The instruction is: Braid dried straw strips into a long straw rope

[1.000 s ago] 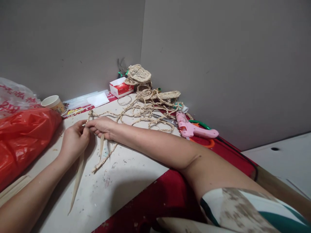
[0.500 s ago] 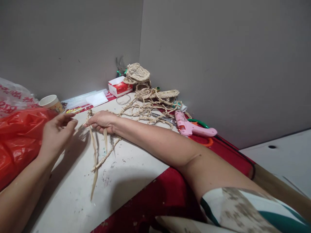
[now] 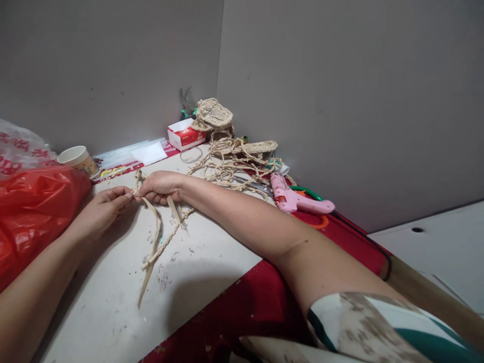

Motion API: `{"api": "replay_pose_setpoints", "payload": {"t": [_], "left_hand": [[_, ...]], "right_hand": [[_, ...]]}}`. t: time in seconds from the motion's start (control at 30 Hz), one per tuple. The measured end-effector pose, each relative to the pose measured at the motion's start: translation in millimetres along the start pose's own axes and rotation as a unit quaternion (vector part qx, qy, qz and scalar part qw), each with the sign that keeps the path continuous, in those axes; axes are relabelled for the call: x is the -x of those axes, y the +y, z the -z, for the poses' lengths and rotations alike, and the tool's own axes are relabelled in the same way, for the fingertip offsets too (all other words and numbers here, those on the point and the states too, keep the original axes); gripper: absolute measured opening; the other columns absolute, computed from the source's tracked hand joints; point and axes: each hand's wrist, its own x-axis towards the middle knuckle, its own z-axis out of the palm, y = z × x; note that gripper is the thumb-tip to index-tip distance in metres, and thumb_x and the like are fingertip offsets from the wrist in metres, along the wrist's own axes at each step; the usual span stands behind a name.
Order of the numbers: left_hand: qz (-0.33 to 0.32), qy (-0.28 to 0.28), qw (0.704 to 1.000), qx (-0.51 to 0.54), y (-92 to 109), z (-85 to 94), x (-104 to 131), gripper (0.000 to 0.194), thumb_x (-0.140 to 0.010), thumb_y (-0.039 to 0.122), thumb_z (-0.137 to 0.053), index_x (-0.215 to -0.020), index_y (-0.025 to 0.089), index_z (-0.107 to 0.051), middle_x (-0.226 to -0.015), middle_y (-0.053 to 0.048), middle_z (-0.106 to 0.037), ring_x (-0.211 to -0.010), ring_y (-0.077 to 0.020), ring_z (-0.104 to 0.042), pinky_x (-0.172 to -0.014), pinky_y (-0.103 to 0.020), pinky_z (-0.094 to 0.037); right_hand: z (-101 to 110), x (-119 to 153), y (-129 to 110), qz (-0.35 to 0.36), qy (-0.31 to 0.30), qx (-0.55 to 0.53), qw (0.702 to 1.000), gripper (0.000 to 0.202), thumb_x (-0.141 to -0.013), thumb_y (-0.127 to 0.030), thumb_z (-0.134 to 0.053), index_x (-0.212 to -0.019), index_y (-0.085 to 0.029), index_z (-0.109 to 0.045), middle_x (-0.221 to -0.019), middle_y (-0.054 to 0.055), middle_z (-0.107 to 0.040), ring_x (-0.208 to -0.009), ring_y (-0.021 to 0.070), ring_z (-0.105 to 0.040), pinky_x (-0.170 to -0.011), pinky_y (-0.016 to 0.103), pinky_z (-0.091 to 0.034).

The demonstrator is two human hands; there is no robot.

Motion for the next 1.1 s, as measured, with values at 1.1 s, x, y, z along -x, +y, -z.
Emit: {"api": "replay_pose_setpoints", "payload": {"t": [1.1], "left_hand": [[0.107,-0.048,0.983,0.143,0,-6.2,1,0.023,-0.07,0.03,-0.062,-0.059,0.017,-0.047,-0.043,0.01,-0.028,-0.033,-0.0015,-0.017,-0.034,-0.017,-0.009]], "right_hand": [[-15,19,-12,0.054,0.091,0.308,0.945,0.017,-0.079,-0.019,-0.046,-0.069,-0.012,-0.058,-0.045,-0.005,-0.041,-0.038,0.0047,-0.029,-0.04,0.021,-0.022]]}}
